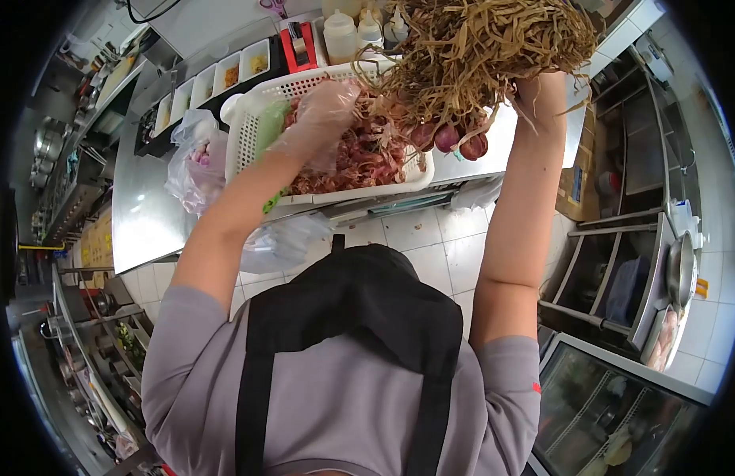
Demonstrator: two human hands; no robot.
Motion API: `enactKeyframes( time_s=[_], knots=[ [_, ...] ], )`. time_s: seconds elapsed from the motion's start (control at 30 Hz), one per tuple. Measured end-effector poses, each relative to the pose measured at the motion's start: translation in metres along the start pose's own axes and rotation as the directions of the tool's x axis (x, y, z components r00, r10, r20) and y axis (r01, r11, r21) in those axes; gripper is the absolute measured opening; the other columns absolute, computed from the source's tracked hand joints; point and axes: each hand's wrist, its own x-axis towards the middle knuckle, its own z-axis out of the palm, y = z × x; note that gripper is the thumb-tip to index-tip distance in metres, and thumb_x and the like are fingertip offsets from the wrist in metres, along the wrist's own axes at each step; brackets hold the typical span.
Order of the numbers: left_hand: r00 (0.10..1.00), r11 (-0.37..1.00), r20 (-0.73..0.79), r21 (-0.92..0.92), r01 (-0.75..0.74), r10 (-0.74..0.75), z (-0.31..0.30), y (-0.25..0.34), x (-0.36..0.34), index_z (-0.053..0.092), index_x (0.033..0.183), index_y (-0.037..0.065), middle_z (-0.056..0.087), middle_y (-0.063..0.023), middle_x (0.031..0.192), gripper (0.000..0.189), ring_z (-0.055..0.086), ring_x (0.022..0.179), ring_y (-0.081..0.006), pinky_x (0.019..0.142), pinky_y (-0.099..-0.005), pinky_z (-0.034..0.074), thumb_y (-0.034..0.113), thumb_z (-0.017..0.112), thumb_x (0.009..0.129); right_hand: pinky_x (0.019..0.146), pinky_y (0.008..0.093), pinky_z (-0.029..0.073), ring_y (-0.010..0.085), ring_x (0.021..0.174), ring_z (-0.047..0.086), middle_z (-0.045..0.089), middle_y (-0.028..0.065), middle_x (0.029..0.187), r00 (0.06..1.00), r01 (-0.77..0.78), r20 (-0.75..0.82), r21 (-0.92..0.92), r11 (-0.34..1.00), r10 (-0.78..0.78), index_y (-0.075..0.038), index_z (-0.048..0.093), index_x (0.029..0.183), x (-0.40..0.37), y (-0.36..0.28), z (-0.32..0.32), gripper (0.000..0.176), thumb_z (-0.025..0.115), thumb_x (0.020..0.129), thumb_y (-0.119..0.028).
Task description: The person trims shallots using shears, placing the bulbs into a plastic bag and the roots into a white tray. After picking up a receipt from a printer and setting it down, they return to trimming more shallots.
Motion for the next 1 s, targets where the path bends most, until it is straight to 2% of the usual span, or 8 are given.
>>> enactKeyframes(
  time_s=[0.07, 0.17, 0.27, 0.3, 0.37, 0.67, 0.73, 1.0],
  knots=[
    [0.990, 0.976, 0.074, 0.175, -0.133, 0.121, -0.044, 0.005, -0.021, 0.060, 0.098, 0.003, 0.063, -0.0158, 0.084, 0.028, 0.062, 0.086, -0.0309, 0.071, -0.0394, 0.050, 0.007, 0.066, 0.070, 0.068, 0.0295, 0.048, 0.0192, 0.081, 0.058, 0.060, 0.0127, 0.097, 0.999, 0.045, -0.013, -0.040, 0.998, -0.045, 0.003, 0.056, 0.101, -0.006, -0.003, 0.008, 0.022, 0.056, 0.081, -0.006],
    [0.905, 0.916, -0.151, 0.118, -0.384, 0.399, -0.046, -0.027, -0.025, 0.054, 0.106, 0.005, 0.062, -0.0173, 0.085, 0.028, 0.060, 0.082, -0.0328, 0.070, -0.0412, 0.047, 0.009, 0.059, 0.078, 0.068, 0.0295, 0.048, 0.0192, 0.082, 0.058, 0.060, 0.0126, 0.097, 0.998, 0.064, -0.021, -0.054, 0.996, -0.065, 0.003, 0.056, 0.102, -0.002, -0.006, 0.014, 0.023, 0.057, 0.081, -0.007],
    [0.995, 0.982, -0.059, -0.169, -0.083, 0.075, -0.093, -0.019, -0.046, 0.053, 0.107, 0.005, 0.060, -0.0175, 0.082, 0.026, 0.058, 0.083, -0.0341, 0.072, -0.0412, 0.045, 0.008, 0.052, 0.082, 0.069, 0.0296, 0.048, 0.0191, 0.082, 0.058, 0.060, 0.0125, 0.098, 0.997, 0.077, -0.020, -0.056, 0.995, -0.078, 0.003, 0.056, 0.102, 0.002, -0.007, 0.016, 0.024, 0.057, 0.081, -0.008],
    [0.996, 0.982, -0.057, -0.167, -0.083, 0.075, -0.092, -0.028, -0.047, 0.053, 0.107, 0.005, 0.060, -0.0175, 0.082, 0.026, 0.058, 0.083, -0.0341, 0.072, -0.0412, 0.045, 0.008, 0.052, 0.082, 0.069, 0.0296, 0.048, 0.0191, 0.082, 0.058, 0.060, 0.0124, 0.098, 0.996, 0.081, -0.018, -0.060, 0.995, -0.082, 0.003, 0.055, 0.102, 0.003, -0.007, 0.018, 0.024, 0.057, 0.081, -0.008],
    [0.955, 0.980, -0.220, 0.021, -0.199, 0.199, -0.088, -0.047, -0.044, 0.053, 0.107, 0.006, 0.060, -0.0182, 0.080, 0.025, 0.056, 0.083, -0.0358, 0.071, -0.0427, 0.045, 0.007, 0.046, 0.084, 0.069, 0.0297, 0.048, 0.0191, 0.082, 0.058, 0.060, 0.0124, 0.098, 0.996, 0.090, -0.010, -0.061, 0.994, -0.091, 0.003, 0.055, 0.103, 0.002, -0.009, 0.021, 0.024, 0.057, 0.081, -0.009],
    [0.852, 0.958, -0.473, -0.047, -0.282, 0.227, -0.128, -0.027, -0.028, 0.057, 0.094, 0.006, 0.061, -0.0187, 0.079, 0.017, 0.057, 0.078, -0.0379, 0.067, -0.0455, 0.045, 0.007, 0.049, 0.079, 0.070, 0.0299, 0.048, 0.0190, 0.084, 0.058, 0.060, 0.0120, 0.099, 0.994, 0.109, 0.010, -0.057, 0.992, -0.109, 0.002, 0.055, 0.104, 0.023, -0.010, 0.026, 0.026, 0.058, 0.081, -0.011],
    [0.882, 0.933, -0.424, -0.187, -0.308, 0.206, -0.138, -0.019, -0.018, 0.053, 0.114, 0.012, 0.061, -0.0200, 0.089, 0.031, 0.057, 0.085, -0.0380, 0.071, -0.0439, 0.045, 0.006, 0.045, 0.084, 0.070, 0.0300, 0.048, 0.0189, 0.084, 0.058, 0.060, 0.0120, 0.099, 0.994, 0.111, 0.014, -0.057, 0.992, -0.111, 0.002, 0.055, 0.104, 0.027, -0.010, 0.026, 0.027, 0.058, 0.081, -0.012],
    [0.821, 0.793, -0.561, -0.449, -0.411, 0.107, -0.146, 0.017, -0.014, 0.061, 0.086, 0.003, 0.058, -0.0201, 0.062, 0.022, 0.058, 0.059, -0.0345, 0.053, -0.0409, 0.043, 0.000, 0.042, 0.075, 0.071, 0.0302, 0.049, 0.0188, 0.085, 0.058, 0.060, 0.0117, 0.100, 0.992, 0.123, 0.020, -0.060, 0.991, -0.122, 0.002, 0.055, 0.105, 0.035, -0.013, 0.028, 0.029, 0.058, 0.081, -0.014]
  ],
)
